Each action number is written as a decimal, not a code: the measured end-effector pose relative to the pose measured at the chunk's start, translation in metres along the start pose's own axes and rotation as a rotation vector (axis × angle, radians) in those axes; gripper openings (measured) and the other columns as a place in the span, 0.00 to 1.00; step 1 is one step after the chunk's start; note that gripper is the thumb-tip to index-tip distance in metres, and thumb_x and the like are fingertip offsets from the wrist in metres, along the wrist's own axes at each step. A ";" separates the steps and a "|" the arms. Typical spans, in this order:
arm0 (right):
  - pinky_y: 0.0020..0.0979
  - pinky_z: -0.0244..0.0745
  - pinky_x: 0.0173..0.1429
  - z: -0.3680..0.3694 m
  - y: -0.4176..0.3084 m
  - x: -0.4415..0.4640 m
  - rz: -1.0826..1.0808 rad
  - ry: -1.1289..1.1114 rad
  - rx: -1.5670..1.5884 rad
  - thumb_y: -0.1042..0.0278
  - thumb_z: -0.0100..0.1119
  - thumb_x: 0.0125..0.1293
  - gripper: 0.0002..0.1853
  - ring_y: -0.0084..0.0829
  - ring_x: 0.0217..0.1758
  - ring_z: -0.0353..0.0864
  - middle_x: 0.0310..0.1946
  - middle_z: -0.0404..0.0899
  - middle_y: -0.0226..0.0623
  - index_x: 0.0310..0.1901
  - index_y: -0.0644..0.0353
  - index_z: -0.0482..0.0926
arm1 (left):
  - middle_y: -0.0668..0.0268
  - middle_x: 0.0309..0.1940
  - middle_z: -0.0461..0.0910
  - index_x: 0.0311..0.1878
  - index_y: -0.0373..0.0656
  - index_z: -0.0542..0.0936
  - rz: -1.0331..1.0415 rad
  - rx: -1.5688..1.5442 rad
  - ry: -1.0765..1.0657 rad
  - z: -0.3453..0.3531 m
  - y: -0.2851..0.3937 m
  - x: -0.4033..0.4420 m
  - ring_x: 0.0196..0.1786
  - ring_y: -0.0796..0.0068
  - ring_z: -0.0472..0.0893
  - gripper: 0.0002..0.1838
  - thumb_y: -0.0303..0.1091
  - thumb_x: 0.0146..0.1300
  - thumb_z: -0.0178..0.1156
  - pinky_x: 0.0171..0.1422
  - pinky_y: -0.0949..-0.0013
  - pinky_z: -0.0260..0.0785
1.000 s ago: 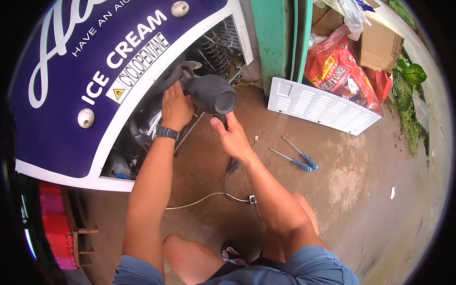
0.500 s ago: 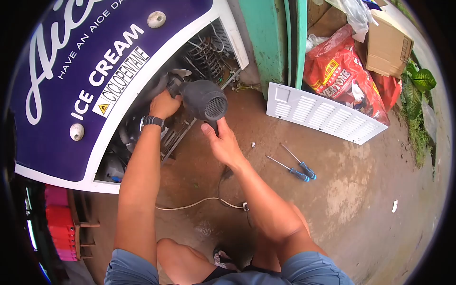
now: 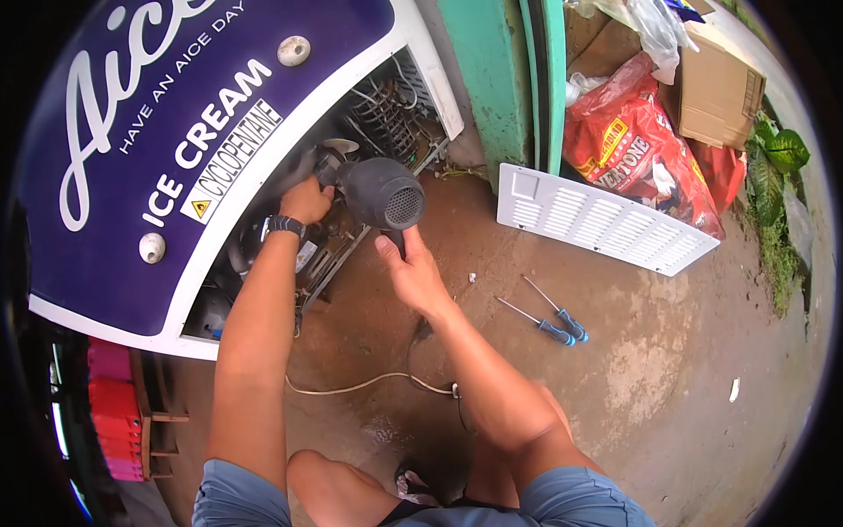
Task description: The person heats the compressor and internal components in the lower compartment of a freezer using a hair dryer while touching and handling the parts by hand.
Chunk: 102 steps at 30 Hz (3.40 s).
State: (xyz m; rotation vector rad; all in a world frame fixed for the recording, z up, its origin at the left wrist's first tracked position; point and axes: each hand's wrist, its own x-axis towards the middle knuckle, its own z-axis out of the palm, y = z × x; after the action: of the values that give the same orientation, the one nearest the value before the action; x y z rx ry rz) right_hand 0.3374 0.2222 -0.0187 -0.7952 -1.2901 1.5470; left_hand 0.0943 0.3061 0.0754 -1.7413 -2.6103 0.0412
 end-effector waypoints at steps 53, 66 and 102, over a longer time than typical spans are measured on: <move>0.31 0.79 0.48 0.009 0.002 0.013 0.098 -0.024 0.381 0.51 0.54 0.85 0.21 0.24 0.45 0.80 0.47 0.80 0.33 0.70 0.50 0.67 | 0.48 0.79 0.70 0.81 0.52 0.69 -0.043 -0.460 0.065 0.009 -0.007 0.016 0.80 0.42 0.67 0.49 0.81 0.74 0.30 0.83 0.50 0.59; 0.33 0.82 0.53 0.027 0.009 0.002 0.125 -0.018 0.360 0.49 0.55 0.84 0.29 0.25 0.51 0.79 0.51 0.78 0.34 0.78 0.50 0.62 | 0.48 0.79 0.68 0.82 0.53 0.67 -0.110 -0.467 0.034 -0.001 0.003 0.007 0.78 0.40 0.70 0.48 0.80 0.75 0.32 0.79 0.51 0.67; 0.34 0.82 0.55 0.028 0.018 0.003 0.097 -0.012 0.317 0.47 0.55 0.84 0.29 0.26 0.52 0.80 0.53 0.79 0.34 0.77 0.53 0.64 | 0.47 0.80 0.67 0.83 0.52 0.66 -0.175 -0.412 0.041 -0.009 0.016 -0.004 0.76 0.39 0.72 0.50 0.81 0.74 0.31 0.76 0.52 0.72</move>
State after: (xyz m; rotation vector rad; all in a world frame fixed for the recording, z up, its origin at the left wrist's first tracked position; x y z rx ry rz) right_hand 0.3071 0.2149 -0.0293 -0.6531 -0.9916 1.7807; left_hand 0.1104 0.3089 0.0842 -1.5694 -2.8814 -0.5627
